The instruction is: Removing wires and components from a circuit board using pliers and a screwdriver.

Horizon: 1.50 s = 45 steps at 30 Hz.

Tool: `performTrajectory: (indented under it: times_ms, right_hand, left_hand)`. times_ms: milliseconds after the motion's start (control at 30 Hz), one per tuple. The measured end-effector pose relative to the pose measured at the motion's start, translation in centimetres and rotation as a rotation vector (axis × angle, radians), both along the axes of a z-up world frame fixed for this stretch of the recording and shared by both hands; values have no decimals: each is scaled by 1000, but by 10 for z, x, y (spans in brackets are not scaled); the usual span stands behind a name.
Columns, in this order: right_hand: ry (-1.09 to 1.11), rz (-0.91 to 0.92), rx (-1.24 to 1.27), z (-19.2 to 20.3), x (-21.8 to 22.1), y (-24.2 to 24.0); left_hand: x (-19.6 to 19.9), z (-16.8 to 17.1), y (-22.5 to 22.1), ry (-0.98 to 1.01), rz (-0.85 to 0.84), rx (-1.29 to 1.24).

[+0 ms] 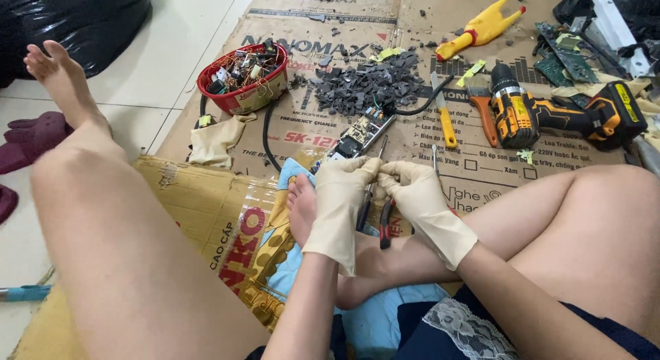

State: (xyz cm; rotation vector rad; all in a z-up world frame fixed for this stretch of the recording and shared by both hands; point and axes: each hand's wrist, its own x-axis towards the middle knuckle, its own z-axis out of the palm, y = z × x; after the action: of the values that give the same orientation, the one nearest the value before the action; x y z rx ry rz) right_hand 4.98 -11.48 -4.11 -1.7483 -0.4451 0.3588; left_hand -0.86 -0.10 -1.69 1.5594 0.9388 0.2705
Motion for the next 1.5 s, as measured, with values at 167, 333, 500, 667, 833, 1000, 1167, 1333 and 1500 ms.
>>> performTrajectory:
  times_ms: [167,333,500,667,833,1000,1167,1333,1500]
  right_hand:
    - [4,-13,-38,-4,-1,7]
    - [25,-29,-30,-3,2,6]
    - [46,-50,-19,-15,18,2]
    - [130,-44,42,-23,25,1]
    - [186,-72,115,-6,40,-6]
    - [91,104,-55,2,67,-9]
    - [53,262,-189,48,64,-14]
    - [5,342,-208,53,66,-21]
    - [104,269,-144,48,62,-23]
  left_hand:
    - [3,-3,-3,-71,69,-96]
    - [7,-1,-6,-147,140,-184]
    - [10,-7,-9,-181,150,-298]
    - [16,5,-17,-256,207,-379]
    - [37,5,-33,-236,215,-319]
    - [27,-2,-42,-25,205,-17]
    - [28,-23,-38,-102,287,-96]
    - [32,-37,-39,-121,280,-124]
    - [29,-18,-45,-235,288,-193]
